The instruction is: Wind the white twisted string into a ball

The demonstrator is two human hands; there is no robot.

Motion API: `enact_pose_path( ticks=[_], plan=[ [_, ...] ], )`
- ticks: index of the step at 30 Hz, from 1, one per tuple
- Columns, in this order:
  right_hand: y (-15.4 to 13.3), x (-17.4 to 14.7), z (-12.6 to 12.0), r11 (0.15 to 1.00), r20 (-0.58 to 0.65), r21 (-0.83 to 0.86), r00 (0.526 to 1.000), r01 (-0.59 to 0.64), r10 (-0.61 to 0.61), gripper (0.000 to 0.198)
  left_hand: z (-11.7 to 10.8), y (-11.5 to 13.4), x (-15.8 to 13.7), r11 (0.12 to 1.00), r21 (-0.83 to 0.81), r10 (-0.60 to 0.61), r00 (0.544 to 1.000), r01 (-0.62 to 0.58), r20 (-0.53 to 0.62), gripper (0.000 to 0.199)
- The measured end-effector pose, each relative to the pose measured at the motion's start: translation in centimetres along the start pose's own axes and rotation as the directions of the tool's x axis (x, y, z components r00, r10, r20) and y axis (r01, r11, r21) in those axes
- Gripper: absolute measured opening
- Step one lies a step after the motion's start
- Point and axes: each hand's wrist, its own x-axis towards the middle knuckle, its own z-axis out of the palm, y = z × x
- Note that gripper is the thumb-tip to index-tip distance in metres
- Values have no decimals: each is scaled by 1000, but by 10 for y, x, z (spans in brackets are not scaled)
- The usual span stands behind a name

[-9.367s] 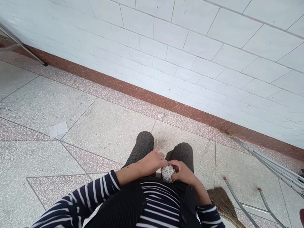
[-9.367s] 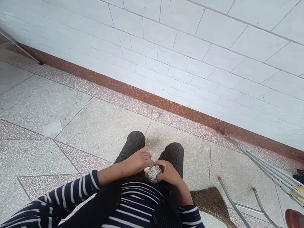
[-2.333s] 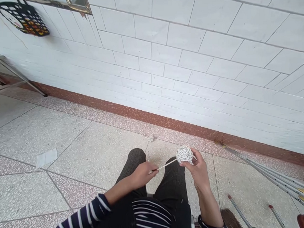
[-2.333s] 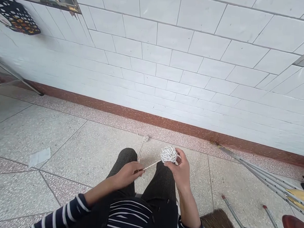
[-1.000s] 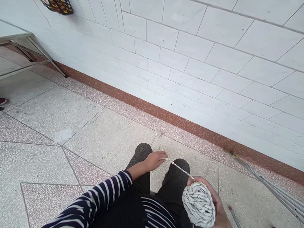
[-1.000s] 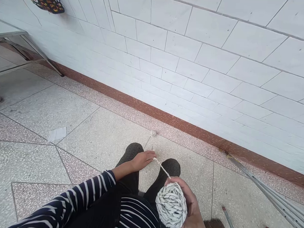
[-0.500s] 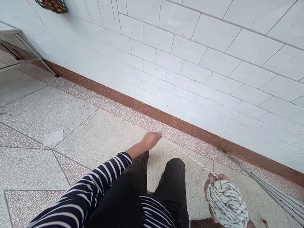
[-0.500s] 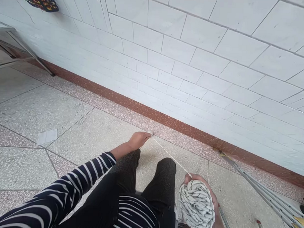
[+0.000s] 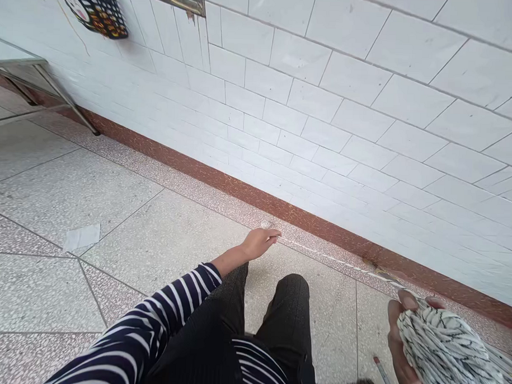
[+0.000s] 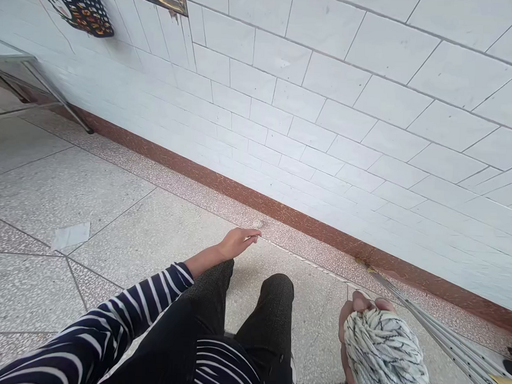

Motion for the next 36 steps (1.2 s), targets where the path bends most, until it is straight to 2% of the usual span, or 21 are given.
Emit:
enact_pose_path(
  ticks=[4, 8, 11, 16, 21, 26, 31, 36],
  plan=[
    [-2, 1, 29, 990, -209, 140, 978, 13, 17, 60, 2, -9, -7, 997, 58, 41, 999, -42, 19, 29],
    [-9, 4, 27, 994, -233, 109, 972, 29, -3, 56, -3, -20, -12, 980, 156, 119, 992, -123, 36, 32],
    [-12, 4, 23, 998, -250, 40, 968, 40, -28, 54, -9, -25, -15, 983, 160, 83, 996, -88, 34, 31],
    [-11, 8, 31, 998, -290, 32, 956, 47, -36, 53, -11, -18, -17, 1000, 30, 3, 1000, -2, -21, 27],
    [-9, 13, 30, 993, -300, 80, 952, 91, -63, 45, -10, -12, -17, 992, -127, 18, 1000, -18, 3, 30],
    [-13, 17, 23, 966, -309, 192, 945, 170, -105, 48, -18, -3, -23, 951, -305, 58, 998, -56, -3, 35],
    [-9, 27, 24, 947, -277, 266, 955, 182, -105, 48, -26, 10, -26, 916, -395, 77, 997, -72, -4, 31],
    [-5, 32, 23, 948, -295, 279, 953, 152, -66, 46, -24, 7, -28, 904, -426, 35, 999, -35, -8, 31]
  ],
)
